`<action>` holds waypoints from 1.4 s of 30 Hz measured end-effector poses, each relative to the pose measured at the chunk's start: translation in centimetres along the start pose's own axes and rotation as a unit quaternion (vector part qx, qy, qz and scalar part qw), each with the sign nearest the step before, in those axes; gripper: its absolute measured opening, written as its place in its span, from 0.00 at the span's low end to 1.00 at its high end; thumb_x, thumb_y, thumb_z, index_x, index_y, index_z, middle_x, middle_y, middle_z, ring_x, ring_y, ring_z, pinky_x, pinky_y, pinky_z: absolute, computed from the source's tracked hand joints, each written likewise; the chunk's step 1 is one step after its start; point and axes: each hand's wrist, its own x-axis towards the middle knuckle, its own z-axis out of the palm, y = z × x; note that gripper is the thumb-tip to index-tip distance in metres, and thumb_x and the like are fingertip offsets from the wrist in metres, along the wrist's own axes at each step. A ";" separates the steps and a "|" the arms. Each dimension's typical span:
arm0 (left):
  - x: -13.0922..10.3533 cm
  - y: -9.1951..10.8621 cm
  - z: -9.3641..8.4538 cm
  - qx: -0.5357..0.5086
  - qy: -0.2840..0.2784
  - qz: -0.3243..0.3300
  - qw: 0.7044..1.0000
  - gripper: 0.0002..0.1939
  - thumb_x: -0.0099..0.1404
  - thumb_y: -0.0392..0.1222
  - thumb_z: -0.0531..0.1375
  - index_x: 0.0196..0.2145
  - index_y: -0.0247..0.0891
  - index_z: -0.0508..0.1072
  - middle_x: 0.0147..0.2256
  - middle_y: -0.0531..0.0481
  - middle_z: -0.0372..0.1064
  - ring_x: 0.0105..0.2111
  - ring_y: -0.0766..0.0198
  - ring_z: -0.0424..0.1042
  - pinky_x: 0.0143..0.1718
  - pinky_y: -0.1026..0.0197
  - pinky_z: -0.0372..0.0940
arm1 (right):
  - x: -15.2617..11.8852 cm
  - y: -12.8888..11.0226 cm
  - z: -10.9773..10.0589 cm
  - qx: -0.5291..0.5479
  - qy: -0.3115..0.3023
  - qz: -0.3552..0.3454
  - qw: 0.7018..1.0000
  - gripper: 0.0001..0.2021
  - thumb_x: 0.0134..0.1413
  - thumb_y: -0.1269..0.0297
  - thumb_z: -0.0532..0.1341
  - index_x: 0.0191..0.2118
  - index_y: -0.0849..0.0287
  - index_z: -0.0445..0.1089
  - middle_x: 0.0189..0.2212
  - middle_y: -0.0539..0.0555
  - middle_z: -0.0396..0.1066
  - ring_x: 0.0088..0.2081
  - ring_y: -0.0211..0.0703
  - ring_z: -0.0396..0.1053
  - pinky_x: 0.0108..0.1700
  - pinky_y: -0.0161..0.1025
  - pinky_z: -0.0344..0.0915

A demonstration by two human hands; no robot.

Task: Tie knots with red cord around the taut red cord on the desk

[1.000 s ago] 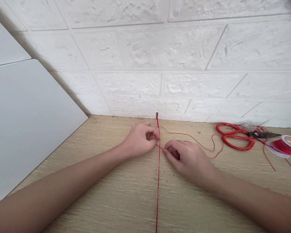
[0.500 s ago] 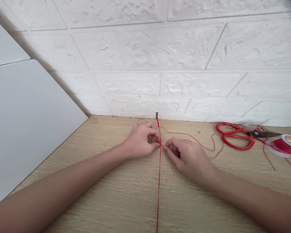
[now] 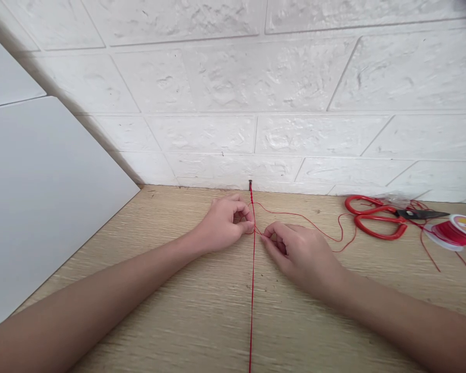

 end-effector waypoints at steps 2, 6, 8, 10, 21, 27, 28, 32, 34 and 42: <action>0.0 0.0 -0.1 -0.018 0.018 -0.005 1.000 0.05 0.59 0.37 0.63 0.26 0.37 0.74 0.32 0.50 0.67 0.34 0.62 0.66 0.36 0.59 0.60 | 0.0 -0.1 0.0 -0.012 0.002 -0.004 1.000 0.09 0.66 0.64 0.55 0.36 0.59 0.70 0.25 0.50 0.71 0.26 0.40 0.66 0.29 0.38 0.52; 0.1 0.0 0.0 -0.095 0.075 -0.039 0.992 0.05 0.61 0.39 0.62 0.28 0.36 0.72 0.31 0.52 0.68 0.31 0.65 0.65 0.34 0.61 0.59 | 0.0 -0.1 0.0 -0.017 0.009 -0.015 1.000 0.08 0.66 0.65 0.55 0.36 0.59 0.69 0.25 0.51 0.71 0.26 0.40 0.66 0.30 0.38 0.53; 0.2 -0.1 0.0 -0.153 0.116 -0.058 0.980 0.06 0.63 0.40 0.62 0.30 0.37 0.70 0.30 0.53 0.68 0.30 0.66 0.65 0.34 0.61 0.60 | 0.0 -0.1 -0.1 -0.014 0.009 -0.015 1.000 0.08 0.66 0.65 0.55 0.35 0.58 0.69 0.26 0.51 0.71 0.26 0.40 0.66 0.30 0.38 0.53; 0.5 -0.4 0.1 -0.238 0.159 -0.061 0.956 0.07 0.64 0.41 0.62 0.31 0.37 0.68 0.30 0.52 0.71 0.32 0.65 0.68 0.38 0.61 0.62 | 0.0 -0.1 -0.1 -0.011 0.004 -0.012 1.000 0.08 0.65 0.65 0.55 0.35 0.58 0.69 0.26 0.51 0.72 0.27 0.40 0.67 0.30 0.37 0.53; 1.5 -0.8 -1.2 -0.540 0.181 -0.137 0.811 0.09 0.67 0.39 0.59 0.31 0.41 0.61 0.15 0.62 0.51 0.15 0.70 0.58 0.23 0.64 0.64 | -0.2 -0.1 -0.1 -0.047 0.019 -0.008 0.999 0.08 0.65 0.64 0.55 0.36 0.57 0.70 0.26 0.50 0.73 0.27 0.40 0.67 0.27 0.38 0.49; 1.3 0.8 -2.8 -0.365 0.235 -0.095 0.896 0.08 0.63 0.39 0.62 0.34 0.43 0.64 0.16 0.63 0.47 0.14 0.73 0.47 0.15 0.69 0.50 | -0.2 0.0 0.0 -0.036 -0.001 -0.006 0.999 0.09 0.66 0.64 0.55 0.36 0.58 0.69 0.28 0.51 0.73 0.28 0.41 0.68 0.29 0.39 0.50; 1.3 1.1 -3.3 -0.339 0.238 -0.073 0.907 0.08 0.64 0.40 0.62 0.34 0.43 0.64 0.16 0.63 0.48 0.14 0.73 0.47 0.15 0.68 0.50 | -0.2 0.0 0.0 -0.036 0.000 -0.007 0.999 0.09 0.66 0.64 0.55 0.36 0.58 0.69 0.28 0.51 0.73 0.28 0.41 0.67 0.29 0.39 0.50; 0.9 1.7 -6.0 -0.222 0.271 0.013 0.936 0.06 0.67 0.43 0.61 0.36 0.44 0.65 0.16 0.61 0.53 0.15 0.71 0.49 0.18 0.65 0.48 | -0.1 0.1 0.0 -0.038 0.007 -0.008 0.999 0.09 0.66 0.65 0.55 0.35 0.58 0.69 0.28 0.51 0.73 0.29 0.41 0.67 0.30 0.39 0.50; 0.6 1.8 -7.3 -0.151 0.308 0.047 0.938 0.06 0.69 0.44 0.60 0.37 0.44 0.65 0.16 0.61 0.53 0.16 0.70 0.48 0.19 0.64 0.46 | -0.1 0.1 0.0 -0.043 0.009 -0.005 0.999 0.09 0.66 0.65 0.55 0.35 0.58 0.69 0.28 0.51 0.73 0.28 0.41 0.67 0.30 0.39 0.50; -0.8 2.9 -11.3 0.374 0.238 0.019 0.896 0.05 0.63 0.36 0.62 0.37 0.42 0.72 0.21 0.58 0.59 0.21 0.67 0.50 0.30 0.62 0.43 | -0.1 0.1 0.0 -0.061 0.012 0.018 0.998 0.08 0.65 0.64 0.55 0.35 0.58 0.69 0.26 0.51 0.72 0.27 0.41 0.67 0.29 0.39 0.49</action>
